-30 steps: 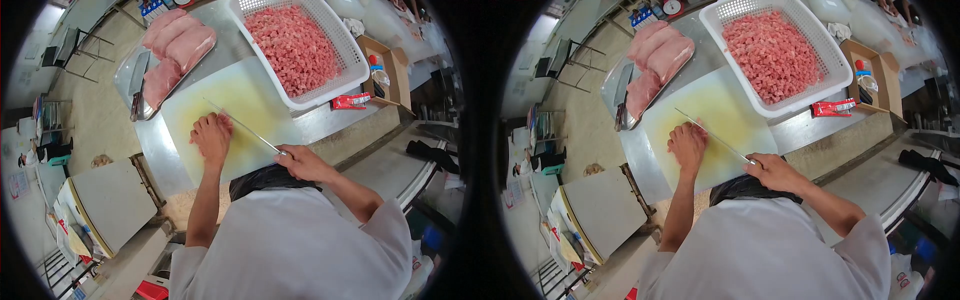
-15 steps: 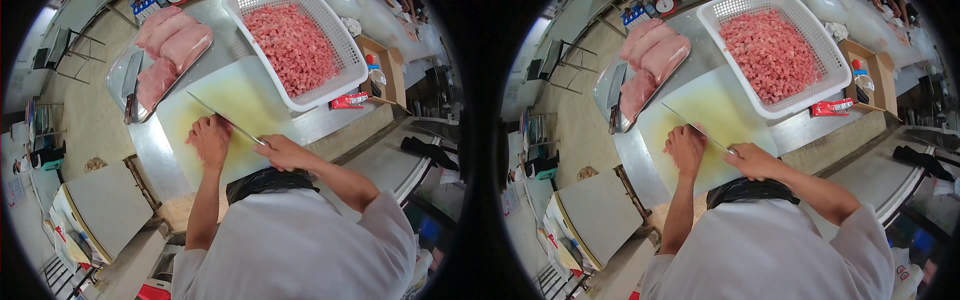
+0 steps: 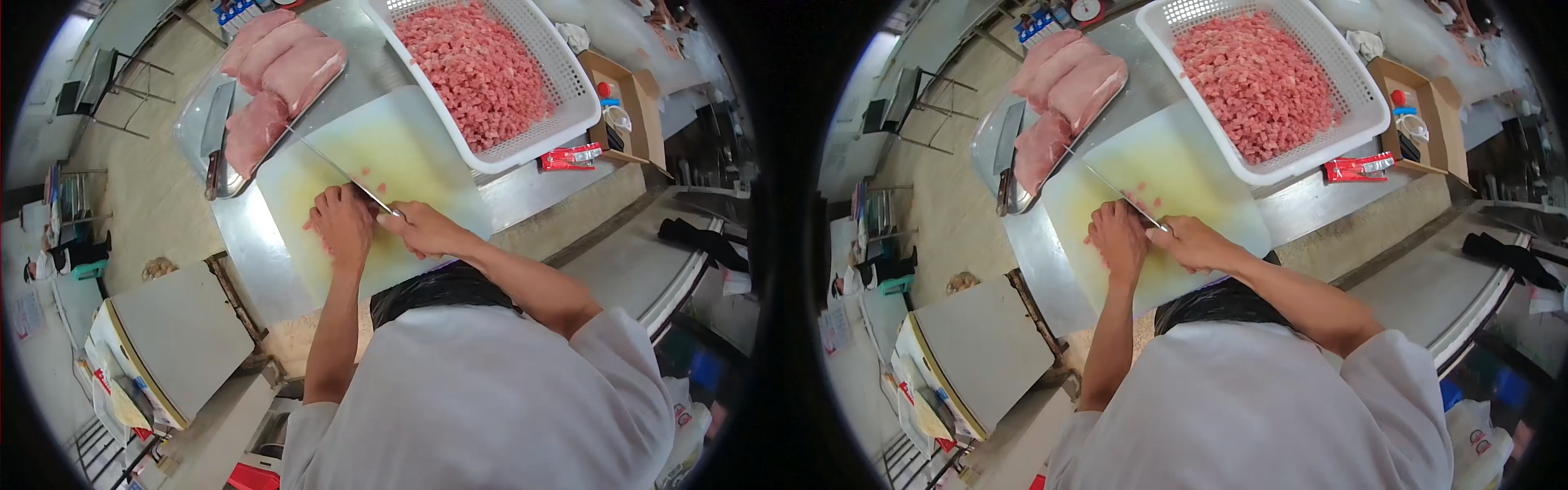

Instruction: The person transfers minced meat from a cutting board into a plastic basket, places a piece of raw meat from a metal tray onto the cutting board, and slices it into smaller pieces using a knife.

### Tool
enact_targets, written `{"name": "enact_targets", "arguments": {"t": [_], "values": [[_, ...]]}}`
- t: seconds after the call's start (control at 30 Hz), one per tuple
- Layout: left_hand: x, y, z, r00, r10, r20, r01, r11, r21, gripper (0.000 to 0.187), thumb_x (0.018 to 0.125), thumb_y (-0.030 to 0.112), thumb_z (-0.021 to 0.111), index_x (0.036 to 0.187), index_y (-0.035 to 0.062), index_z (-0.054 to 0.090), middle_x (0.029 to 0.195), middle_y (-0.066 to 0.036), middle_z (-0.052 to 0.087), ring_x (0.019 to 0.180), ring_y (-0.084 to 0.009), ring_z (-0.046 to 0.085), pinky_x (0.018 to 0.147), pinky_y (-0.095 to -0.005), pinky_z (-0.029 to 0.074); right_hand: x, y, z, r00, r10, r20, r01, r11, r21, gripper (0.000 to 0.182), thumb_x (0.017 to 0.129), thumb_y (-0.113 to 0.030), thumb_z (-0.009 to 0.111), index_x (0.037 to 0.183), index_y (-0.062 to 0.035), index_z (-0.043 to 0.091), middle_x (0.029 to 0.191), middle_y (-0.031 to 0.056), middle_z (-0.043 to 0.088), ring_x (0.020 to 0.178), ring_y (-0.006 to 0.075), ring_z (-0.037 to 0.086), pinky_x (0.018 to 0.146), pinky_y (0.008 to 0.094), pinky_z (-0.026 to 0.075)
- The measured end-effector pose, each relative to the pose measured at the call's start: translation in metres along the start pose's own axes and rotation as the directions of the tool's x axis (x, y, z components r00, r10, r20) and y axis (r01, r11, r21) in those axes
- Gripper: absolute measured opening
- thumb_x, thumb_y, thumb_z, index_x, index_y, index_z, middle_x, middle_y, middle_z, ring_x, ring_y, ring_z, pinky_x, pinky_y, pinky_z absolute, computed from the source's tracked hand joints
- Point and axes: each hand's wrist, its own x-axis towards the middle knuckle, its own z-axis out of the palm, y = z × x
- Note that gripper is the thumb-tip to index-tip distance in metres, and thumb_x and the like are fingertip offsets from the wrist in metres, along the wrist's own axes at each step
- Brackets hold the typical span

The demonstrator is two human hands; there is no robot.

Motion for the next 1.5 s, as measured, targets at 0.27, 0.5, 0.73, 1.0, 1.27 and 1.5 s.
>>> {"name": "enact_targets", "arguments": {"t": [0.27, 0.5, 0.73, 1.0, 1.27, 1.5], "values": [[-0.012, 0.002, -0.007, 0.999, 0.049, -0.01, -0.049, 0.999, -0.003, 0.031, 0.104, 0.028, 0.054, 0.119, 0.0026, 0.064, 0.119, -0.016, 0.061, 0.114, -0.0376, 0.054, 0.098, -0.0526, 0.039, -0.028, -0.011, -0.014, 0.995, 0.099, -0.019, -0.099, 0.994, -0.052, 0.052, 0.107, -0.047, 0.054, 0.11, 0.0037, 0.065, 0.059, 0.0083, 0.058, 0.046, 0.0177, 0.059, 0.041, 0.0352, 0.046], [-0.01, -0.008, 0.002, 0.995, -0.086, -0.057, 0.076, 0.986, -0.149, 0.026, 0.094, 0.02, 0.061, 0.116, 0.0065, 0.065, 0.118, -0.014, 0.061, 0.114, -0.0356, 0.054, 0.097, -0.0508, 0.038, -0.095, -0.02, -0.029, 0.983, 0.182, 0.022, -0.179, 0.978, -0.103, 0.053, 0.108, -0.043, 0.055, 0.127, 0.005, 0.065, 0.061, 0.0088, 0.059, 0.048, 0.0194, 0.059, 0.047, 0.0366, 0.048], [-0.004, -0.01, 0.002, 0.999, -0.016, -0.03, 0.016, 1.0, -0.018, 0.023, 0.091, 0.015, 0.06, 0.11, 0.0047, 0.064, 0.114, -0.013, 0.062, 0.111, -0.037, 0.055, 0.094, -0.0518, 0.04, -0.01, -0.017, -0.005, 1.0, 0.016, 0.018, -0.014, 0.994, -0.107, 0.049, 0.109, -0.041, 0.052, 0.12, 0.0052, 0.064, 0.068, 0.0113, 0.061, 0.048, 0.0199, 0.06, 0.047, 0.0366, 0.05], [-0.002, -0.013, 0.01, 0.996, -0.072, -0.057, 0.066, 0.992, -0.105, 0.017, 0.094, 0.016, 0.061, 0.106, 0.0046, 0.064, 0.109, -0.013, 0.064, 0.112, -0.0351, 0.055, 0.095, -0.0507, 0.039, -0.059, -0.022, -0.011, 0.978, 0.189, 0.092, -0.183, 0.98, -0.071, 0.05, 0.109, -0.043, 0.052, 0.123, 0.0037, 0.063, 0.062, 0.0088, 0.056, 0.048, 0.0204, 0.06, 0.046, 0.0354, 0.049], [-0.031, -0.021, -0.018, 1.0, 0.028, -0.004, -0.028, 1.0, -0.002, 0.06, 0.092, 0.031, 0.07, 0.14, -0.0006, 0.052, 0.143, -0.018, 0.054, 0.134, -0.0402, 0.046, 0.108, -0.0579, 0.034, -0.015, -0.01, 0.01, 0.998, 0.063, -0.022, -0.064, 0.997, -0.037, 0.052, 0.108, -0.046, 0.055, 0.126, 0.0022, 0.065, 0.059, 0.0058, 0.054, 0.045, 0.0169, 0.055, 0.046, 0.0353, 0.047], [-0.039, -0.031, -0.024, 1.0, -0.001, 0.003, 0.001, 0.986, -0.168, 0.061, 0.095, 0.032, 0.068, 0.143, -0.0019, 0.051, 0.145, -0.02, 0.05, 0.135, -0.0412, 0.044, 0.113, -0.0553, 0.031, -0.06, -0.024, -0.024, 0.992, 0.123, -0.01, -0.123, 0.98, -0.159, 0.053, 0.106, -0.048, 0.056, 0.118, 0.0016, 0.069, 0.057, 0.0047, 0.054, 0.046, 0.015, 0.054, 0.047, 0.0338, 0.045]]}}
